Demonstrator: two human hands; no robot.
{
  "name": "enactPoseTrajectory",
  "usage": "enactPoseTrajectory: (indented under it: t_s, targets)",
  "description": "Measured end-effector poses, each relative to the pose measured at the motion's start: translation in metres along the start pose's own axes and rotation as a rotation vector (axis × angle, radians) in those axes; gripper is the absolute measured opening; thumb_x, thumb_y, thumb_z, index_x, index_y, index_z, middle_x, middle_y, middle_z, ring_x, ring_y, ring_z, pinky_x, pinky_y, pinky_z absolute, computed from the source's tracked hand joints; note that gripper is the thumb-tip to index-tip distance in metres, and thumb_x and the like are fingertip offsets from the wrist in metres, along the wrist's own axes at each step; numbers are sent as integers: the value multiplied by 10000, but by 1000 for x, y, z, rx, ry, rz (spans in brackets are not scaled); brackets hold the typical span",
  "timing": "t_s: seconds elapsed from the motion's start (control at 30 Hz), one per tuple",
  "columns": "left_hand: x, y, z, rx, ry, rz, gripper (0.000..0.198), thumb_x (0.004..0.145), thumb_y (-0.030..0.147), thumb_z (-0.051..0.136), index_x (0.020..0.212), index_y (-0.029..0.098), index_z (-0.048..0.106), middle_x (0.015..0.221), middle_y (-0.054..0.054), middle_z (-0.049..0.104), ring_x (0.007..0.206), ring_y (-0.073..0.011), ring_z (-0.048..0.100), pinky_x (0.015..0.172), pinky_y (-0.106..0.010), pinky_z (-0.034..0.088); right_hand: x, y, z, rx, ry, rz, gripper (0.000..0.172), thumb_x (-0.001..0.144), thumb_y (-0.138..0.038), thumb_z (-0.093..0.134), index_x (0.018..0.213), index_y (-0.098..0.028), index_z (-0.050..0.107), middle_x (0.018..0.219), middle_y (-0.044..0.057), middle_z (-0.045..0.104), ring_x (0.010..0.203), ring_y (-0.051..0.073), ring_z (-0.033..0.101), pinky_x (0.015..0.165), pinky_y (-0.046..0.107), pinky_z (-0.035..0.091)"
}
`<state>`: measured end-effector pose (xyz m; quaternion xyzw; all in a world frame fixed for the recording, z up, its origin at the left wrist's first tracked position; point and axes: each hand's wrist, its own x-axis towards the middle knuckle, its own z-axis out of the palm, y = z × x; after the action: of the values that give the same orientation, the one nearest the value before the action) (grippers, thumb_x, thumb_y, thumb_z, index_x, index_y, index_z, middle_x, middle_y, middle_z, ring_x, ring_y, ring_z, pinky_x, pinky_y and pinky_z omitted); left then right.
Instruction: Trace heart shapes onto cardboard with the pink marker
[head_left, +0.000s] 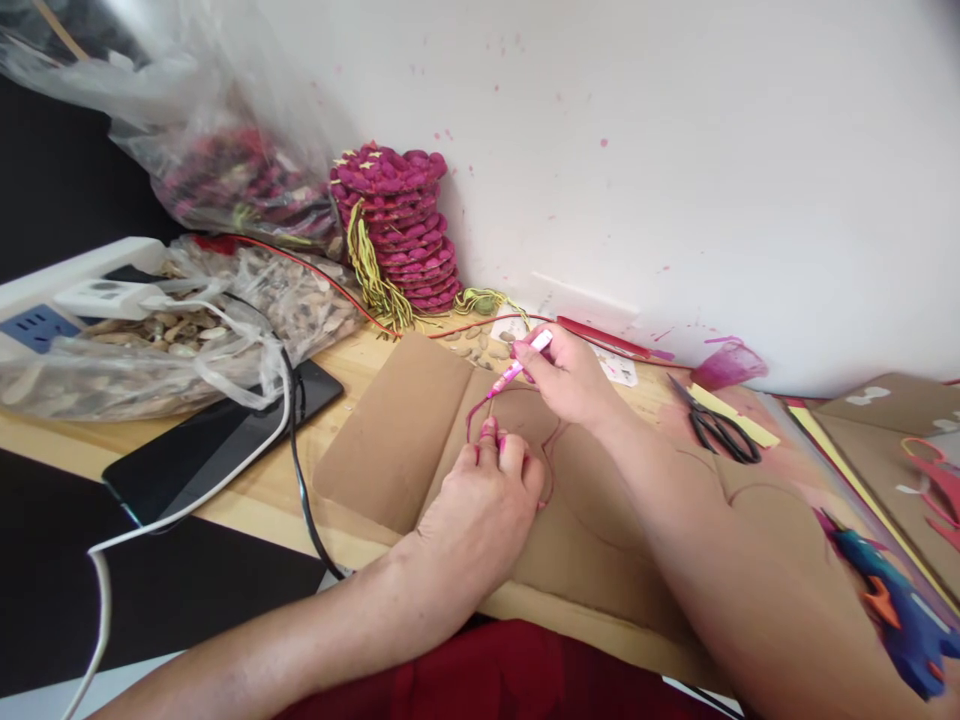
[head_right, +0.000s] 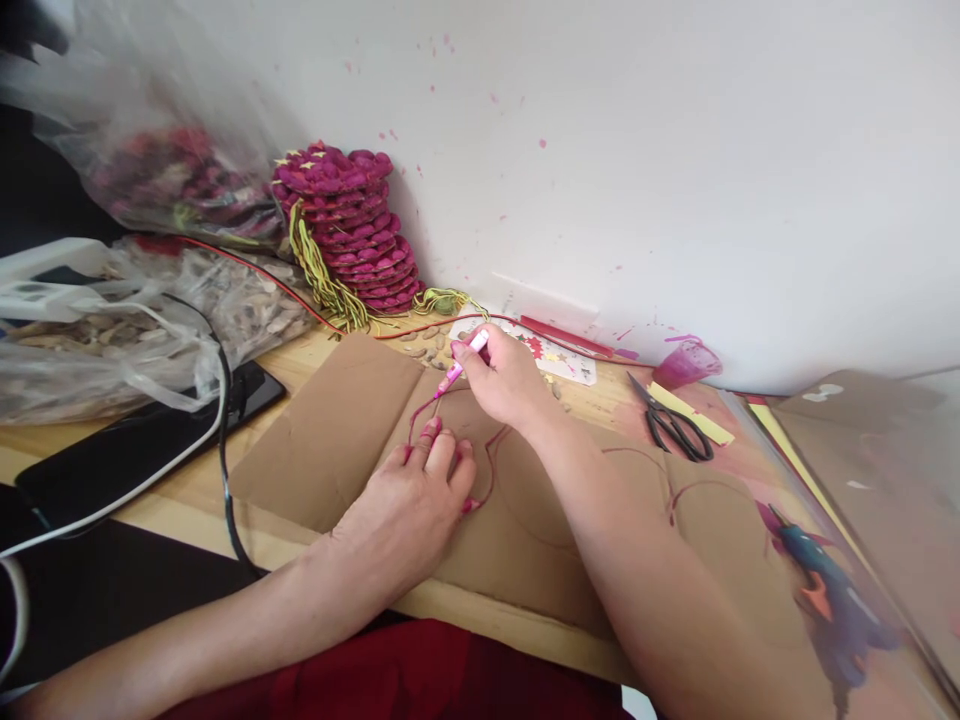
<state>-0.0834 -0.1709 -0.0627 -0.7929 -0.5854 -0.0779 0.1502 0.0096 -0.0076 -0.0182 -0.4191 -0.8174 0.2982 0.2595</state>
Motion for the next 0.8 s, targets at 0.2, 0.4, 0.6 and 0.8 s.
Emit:
enactPoseTrajectory:
  t_s: [0.2, 0.4, 0.6, 0.8]
  targets:
    - [1, 0, -1, 12, -8, 0, 396, 967, 299, 526, 1271, 56, 601, 1189, -262, 642, 1215, -415, 627, 888, -466, 566, 1, -3, -5, -68, 48, -2, 223, 927, -436, 551, 854, -225, 558, 677, -22, 626, 635, 162, 553, 619, 301, 380]
    - [0, -2, -1, 2, -21, 4, 401, 981, 311, 497, 1269, 53, 601, 1190, -267, 642, 1193, -415, 641, 857, -463, 577, -1, -1, -13, -73, 45, -5, 227, 928, -440, 535, 849, -227, 553, 641, -28, 613, 575, 152, 499, 580, 297, 349]
    - [0, -3, -3, -1, -17, 10, 405, 962, 287, 530, 1294, 62, 586, 1210, -262, 641, 1187, -413, 645, 857, -461, 580, -3, 15, -28, -120, 100, 49, 238, 901, -459, 546, 843, -228, 562, 645, -17, 608, 601, 174, 525, 583, 300, 349]
    - [-1, -5, -3, -16, -10, 11, 400, 977, 274, 492, 1308, 73, 591, 1390, -297, 567, 1225, -407, 630, 872, -457, 589, -7, 9, -32, -158, 134, 36, 201, 906, -410, 551, 810, -233, 546, 617, -21, 600, 592, 175, 524, 583, 306, 348]
